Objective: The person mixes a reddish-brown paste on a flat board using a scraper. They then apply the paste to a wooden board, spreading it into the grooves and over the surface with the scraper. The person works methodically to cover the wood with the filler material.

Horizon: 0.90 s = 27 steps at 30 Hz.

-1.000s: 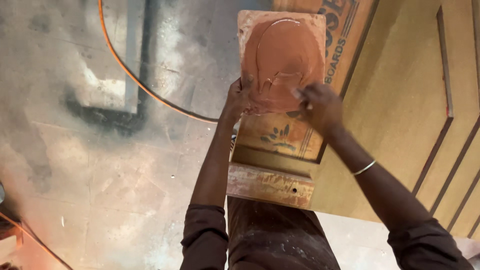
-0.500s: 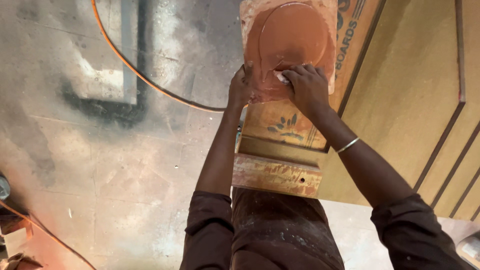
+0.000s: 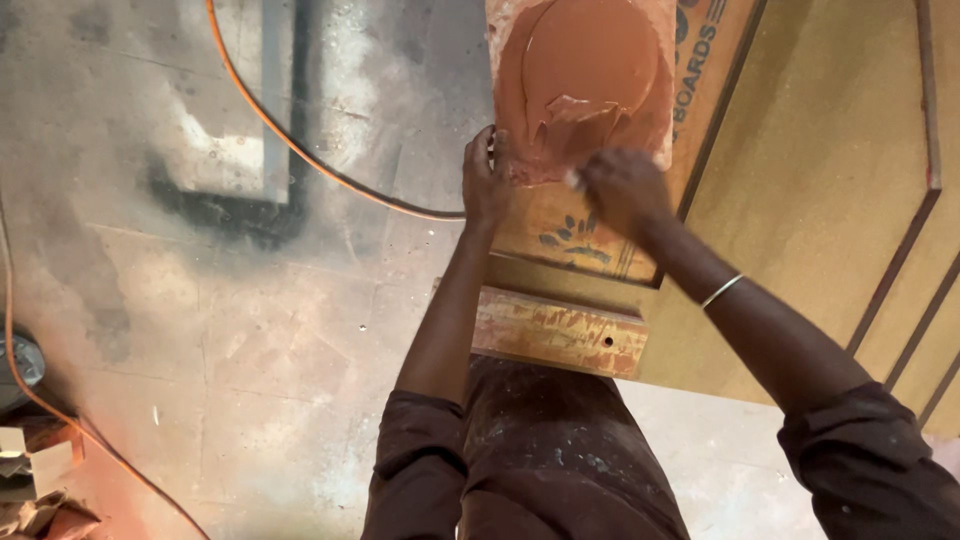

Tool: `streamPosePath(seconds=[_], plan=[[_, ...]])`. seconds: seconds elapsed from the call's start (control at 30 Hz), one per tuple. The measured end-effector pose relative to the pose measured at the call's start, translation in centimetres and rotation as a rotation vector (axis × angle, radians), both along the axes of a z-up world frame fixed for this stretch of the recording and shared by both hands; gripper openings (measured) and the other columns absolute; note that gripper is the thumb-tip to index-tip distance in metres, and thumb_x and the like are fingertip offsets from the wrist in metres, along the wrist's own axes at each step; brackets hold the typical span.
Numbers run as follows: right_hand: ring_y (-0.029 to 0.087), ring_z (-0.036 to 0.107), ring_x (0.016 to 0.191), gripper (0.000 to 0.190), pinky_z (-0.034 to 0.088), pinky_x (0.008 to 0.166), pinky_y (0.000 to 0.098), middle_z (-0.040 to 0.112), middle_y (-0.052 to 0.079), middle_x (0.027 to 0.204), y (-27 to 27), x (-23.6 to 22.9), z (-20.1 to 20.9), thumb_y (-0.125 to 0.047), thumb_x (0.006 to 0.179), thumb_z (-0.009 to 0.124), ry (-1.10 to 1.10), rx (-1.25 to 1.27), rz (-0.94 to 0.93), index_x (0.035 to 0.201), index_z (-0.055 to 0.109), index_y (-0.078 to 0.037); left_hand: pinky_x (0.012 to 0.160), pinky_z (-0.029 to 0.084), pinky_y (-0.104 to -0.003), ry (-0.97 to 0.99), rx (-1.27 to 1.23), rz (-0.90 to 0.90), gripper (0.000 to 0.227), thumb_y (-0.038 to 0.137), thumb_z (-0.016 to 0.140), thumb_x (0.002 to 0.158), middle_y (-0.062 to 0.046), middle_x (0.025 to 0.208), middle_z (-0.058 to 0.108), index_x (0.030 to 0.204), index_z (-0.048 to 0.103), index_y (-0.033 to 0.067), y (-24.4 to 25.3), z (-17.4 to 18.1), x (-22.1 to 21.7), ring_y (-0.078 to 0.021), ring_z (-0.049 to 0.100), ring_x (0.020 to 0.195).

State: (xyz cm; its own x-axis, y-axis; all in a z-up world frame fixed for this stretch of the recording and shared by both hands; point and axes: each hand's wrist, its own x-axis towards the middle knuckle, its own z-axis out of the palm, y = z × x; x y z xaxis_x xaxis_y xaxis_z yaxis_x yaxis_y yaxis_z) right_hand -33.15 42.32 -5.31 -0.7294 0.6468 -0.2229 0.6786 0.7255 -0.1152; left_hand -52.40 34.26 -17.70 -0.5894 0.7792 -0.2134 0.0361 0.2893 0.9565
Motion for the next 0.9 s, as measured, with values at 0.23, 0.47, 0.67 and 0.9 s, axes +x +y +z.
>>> streamPosePath(seconds=[0.23, 0.47, 0.67, 0.9], plan=[[0.024, 0.065, 0.101, 0.016, 0.047, 0.087, 0.0418, 0.072, 0.006, 0.109, 0.6, 0.8, -1.8, -0.019, 0.096, 0.070, 0.228, 0.232, 0.031, 0.110, 0.077, -0.016, 0.103, 0.050, -0.040, 0.250, 0.174, 0.075, 0.039, 0.027, 0.045, 0.109, -0.020, 0.132, 0.060, 0.137, 0.055, 0.0018, -4.5, -4.1, 1.8, -0.0292, 0.059, 0.120], [0.027, 0.064, 0.108, 0.021, 0.048, 0.089, 0.0426, 0.071, 0.005, 0.110, -0.1, -3.3, -2.3, -0.019, 0.088, 0.070, 0.340, 0.218, 0.031, 0.107, 0.076, -0.014, 0.083, 0.058, -0.037, -0.123, -0.051, 0.035, 0.026, 0.025, 0.054, 0.107, -0.010, 0.082, 0.076, 0.113, 0.067, 0.0031, -7.6, -2.9, -2.3, -0.0229, 0.075, 0.081], [0.026, 0.062, 0.109, 0.024, 0.049, 0.092, 0.0425, 0.069, 0.007, 0.108, -1.9, -3.0, -2.2, -0.016, 0.091, 0.069, 0.137, 0.117, -0.073, 0.114, 0.076, -0.015, 0.094, 0.051, -0.044, 0.209, -0.036, -0.109, 0.059, 0.023, 0.071, 0.092, -0.027, 0.123, 0.058, 0.140, 0.046, 0.0005, -7.8, -2.1, -4.9, -0.0362, 0.061, 0.112], [0.029, 0.064, 0.101, 0.024, 0.047, 0.085, 0.0448, 0.071, 0.010, 0.104, -3.9, -2.0, -0.8, -0.020, 0.091, 0.070, 0.006, 0.123, -0.185, 0.113, 0.075, -0.012, 0.108, 0.048, -0.044, 0.200, 0.051, -0.416, 0.046, 0.017, 0.068, 0.097, -0.023, 0.138, 0.056, 0.138, 0.053, 0.0018, -8.9, -4.7, -6.2, -0.0403, 0.056, 0.129]])
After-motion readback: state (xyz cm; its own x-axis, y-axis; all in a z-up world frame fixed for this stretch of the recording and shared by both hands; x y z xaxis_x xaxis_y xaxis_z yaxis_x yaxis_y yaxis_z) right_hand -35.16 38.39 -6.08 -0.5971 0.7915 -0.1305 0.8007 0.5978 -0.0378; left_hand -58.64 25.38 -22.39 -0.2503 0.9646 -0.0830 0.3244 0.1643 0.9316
